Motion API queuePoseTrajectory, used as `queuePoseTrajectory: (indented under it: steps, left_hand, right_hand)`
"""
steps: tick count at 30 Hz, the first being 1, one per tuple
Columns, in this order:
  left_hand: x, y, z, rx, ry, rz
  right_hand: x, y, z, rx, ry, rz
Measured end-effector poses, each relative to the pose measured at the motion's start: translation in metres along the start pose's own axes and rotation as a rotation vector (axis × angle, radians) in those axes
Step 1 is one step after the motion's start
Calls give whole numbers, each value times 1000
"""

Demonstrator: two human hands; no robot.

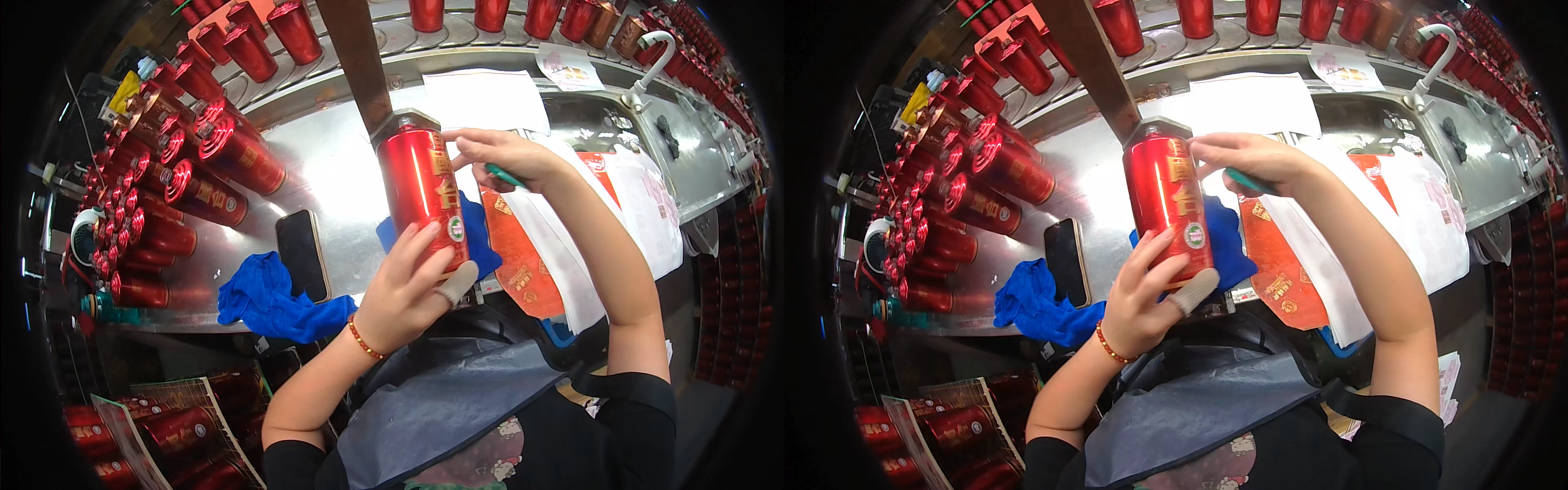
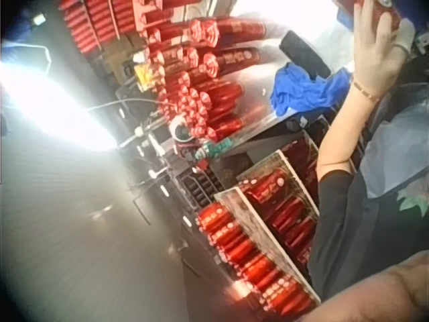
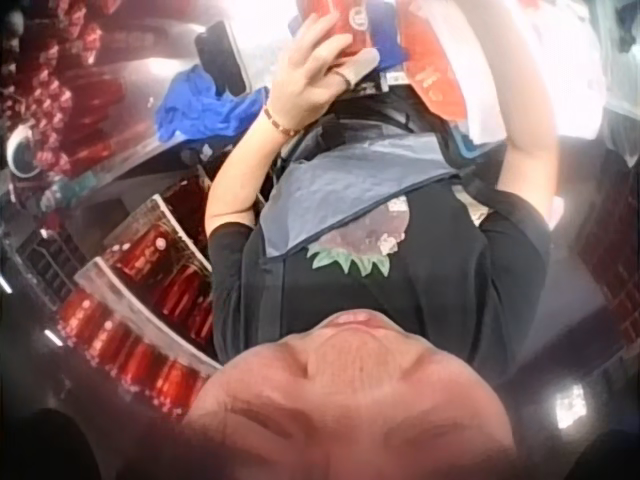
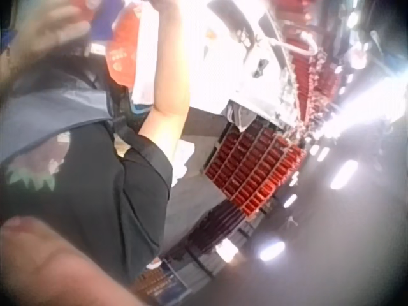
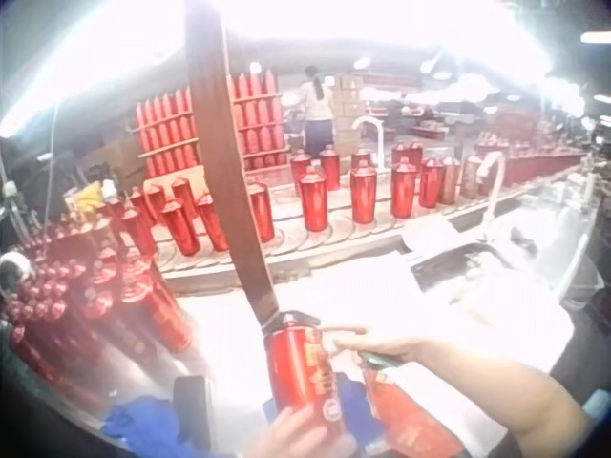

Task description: The person picks red cylindrical cans from a metal table, applies paper labels to their sides, smooths the labels with a green tool, and places the finished cans on a nearby shelf. The process is repeated for multiple cans.

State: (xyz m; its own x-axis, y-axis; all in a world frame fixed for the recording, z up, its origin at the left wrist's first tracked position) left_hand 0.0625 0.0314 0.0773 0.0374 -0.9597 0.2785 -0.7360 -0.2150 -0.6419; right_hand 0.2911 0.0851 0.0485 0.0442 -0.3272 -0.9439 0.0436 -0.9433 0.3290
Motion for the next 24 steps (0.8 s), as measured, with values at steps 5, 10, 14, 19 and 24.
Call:
queuePoseTrajectory:
  steps: [5,10,14,19,24]
  left_hand:
    - [-14,61,21,322,285,-498]
    - [4,24,2,143,-210,-163]
    - [8,15,6,11,-226,-12]
    - [14,7,13,-66,-304,94]
    - [33,-24,6,-232,-433,195]
  right_hand:
    - [4,28,-34,118,7,-60]
    - [11,30,-42,122,-15,-46]
    - [12,28,-25,82,-33,-15]
    - [15,23,-1,53,-78,-57]
    - [6,4,31,-4,15,-99]
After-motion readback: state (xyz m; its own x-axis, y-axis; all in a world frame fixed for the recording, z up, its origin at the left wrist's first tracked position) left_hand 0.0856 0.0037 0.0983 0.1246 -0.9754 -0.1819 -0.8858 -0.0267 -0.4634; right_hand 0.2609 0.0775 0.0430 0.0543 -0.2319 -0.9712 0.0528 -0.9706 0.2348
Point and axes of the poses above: each hand's wrist, its own y-axis away from the middle knuckle, its own z-axis out of the palm, x = y × z, the point moved 6 cm from there along -y, towards the middle knuckle, and after that the axes turned 3 degrees about x, right-handed, at the moved point
